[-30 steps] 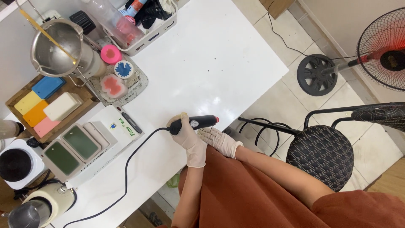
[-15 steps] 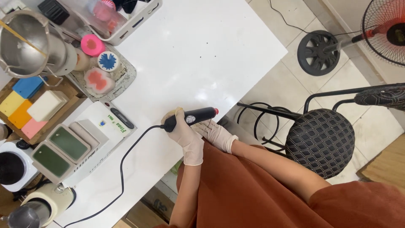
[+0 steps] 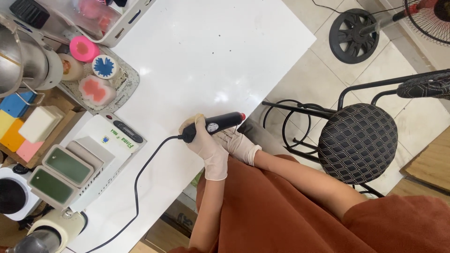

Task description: Using a heat gun and a cloth to clean residue off a white tabletop.

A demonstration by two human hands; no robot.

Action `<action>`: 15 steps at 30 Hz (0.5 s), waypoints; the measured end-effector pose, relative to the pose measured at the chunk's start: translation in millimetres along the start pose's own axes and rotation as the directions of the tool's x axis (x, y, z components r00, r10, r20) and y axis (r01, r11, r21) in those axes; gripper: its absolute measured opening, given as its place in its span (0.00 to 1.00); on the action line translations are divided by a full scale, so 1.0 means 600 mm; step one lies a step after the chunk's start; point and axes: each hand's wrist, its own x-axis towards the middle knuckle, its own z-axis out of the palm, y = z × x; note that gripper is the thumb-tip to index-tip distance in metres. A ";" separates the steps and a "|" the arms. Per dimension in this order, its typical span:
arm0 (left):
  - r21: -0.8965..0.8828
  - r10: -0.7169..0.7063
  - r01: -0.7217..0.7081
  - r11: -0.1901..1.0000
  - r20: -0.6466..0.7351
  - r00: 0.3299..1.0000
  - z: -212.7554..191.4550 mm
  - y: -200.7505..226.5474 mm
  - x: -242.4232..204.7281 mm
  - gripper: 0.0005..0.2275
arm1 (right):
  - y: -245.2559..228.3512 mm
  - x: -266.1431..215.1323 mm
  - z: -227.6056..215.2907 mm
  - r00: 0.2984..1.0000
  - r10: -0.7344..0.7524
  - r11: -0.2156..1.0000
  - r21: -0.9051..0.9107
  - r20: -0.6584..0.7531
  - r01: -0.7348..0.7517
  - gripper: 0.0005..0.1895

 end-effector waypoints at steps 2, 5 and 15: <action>-0.007 0.001 -0.001 1.000 0.012 1.000 0.001 0.005 -0.003 0.07 | -0.001 -0.001 0.001 1.000 0.012 0.999 0.029 0.004 -0.012 0.29; -0.020 0.000 0.000 1.000 -0.004 1.000 0.004 0.011 -0.005 0.08 | -0.005 -0.001 -0.005 0.999 0.017 1.000 0.020 0.037 -0.018 0.28; -0.019 -0.016 0.016 1.000 -0.017 1.000 0.004 0.015 -0.007 0.08 | 0.002 -0.006 0.000 0.998 -0.002 0.998 -0.064 0.069 0.006 0.29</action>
